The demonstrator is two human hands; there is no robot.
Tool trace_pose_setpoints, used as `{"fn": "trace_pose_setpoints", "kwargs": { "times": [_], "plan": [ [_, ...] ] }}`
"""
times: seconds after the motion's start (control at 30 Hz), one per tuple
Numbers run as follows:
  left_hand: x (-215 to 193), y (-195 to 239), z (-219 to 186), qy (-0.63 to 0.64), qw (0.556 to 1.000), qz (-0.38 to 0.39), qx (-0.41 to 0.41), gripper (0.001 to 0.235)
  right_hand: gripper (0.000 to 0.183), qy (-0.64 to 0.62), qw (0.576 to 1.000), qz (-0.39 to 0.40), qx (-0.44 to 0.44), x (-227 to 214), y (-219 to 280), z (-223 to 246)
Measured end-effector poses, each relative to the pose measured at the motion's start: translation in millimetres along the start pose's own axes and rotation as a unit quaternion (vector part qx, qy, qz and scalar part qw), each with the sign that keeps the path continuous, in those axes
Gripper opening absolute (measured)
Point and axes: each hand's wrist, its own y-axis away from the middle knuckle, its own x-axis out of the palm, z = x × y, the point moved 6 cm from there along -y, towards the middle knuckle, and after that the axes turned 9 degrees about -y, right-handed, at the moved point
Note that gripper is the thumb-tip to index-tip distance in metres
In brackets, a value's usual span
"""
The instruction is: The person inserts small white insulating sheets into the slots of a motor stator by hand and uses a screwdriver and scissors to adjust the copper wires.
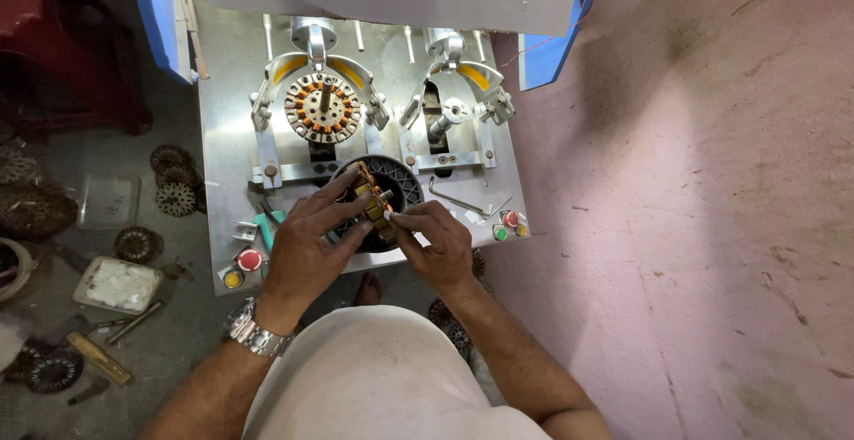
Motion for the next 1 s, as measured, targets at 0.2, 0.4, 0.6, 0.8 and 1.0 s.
{"fn": "trace_pose_setpoints", "kwargs": {
  "times": [0.2,0.4,0.6,0.8,1.0],
  "plan": [
    [0.6,-4.1,5.2,-0.017,0.999,0.027,-0.006,0.028,0.025,-0.006,0.997,0.070,-0.032,-1.9,-8.1,-0.9],
    [-3.4,-5.3,5.8,0.009,1.000,0.010,0.000,0.030,0.023,0.015,0.991,0.133,-0.008,-5.0,-22.4,7.7],
    [-5.6,-7.1,6.2,0.028,0.999,0.000,0.016,0.029,0.016,0.053,0.972,0.188,0.129,-1.2,-34.9,8.0],
    [-2.4,-6.3,7.8,0.066,0.998,0.004,0.004,0.029,0.015,-0.014,0.948,0.255,0.192,2.8,-46.4,-18.8],
    [-1.9,-3.1,2.0,0.059,0.998,-0.017,0.022,0.033,0.015,-0.157,0.929,0.264,0.204,2.2,-43.7,-37.4]
  ]
}}
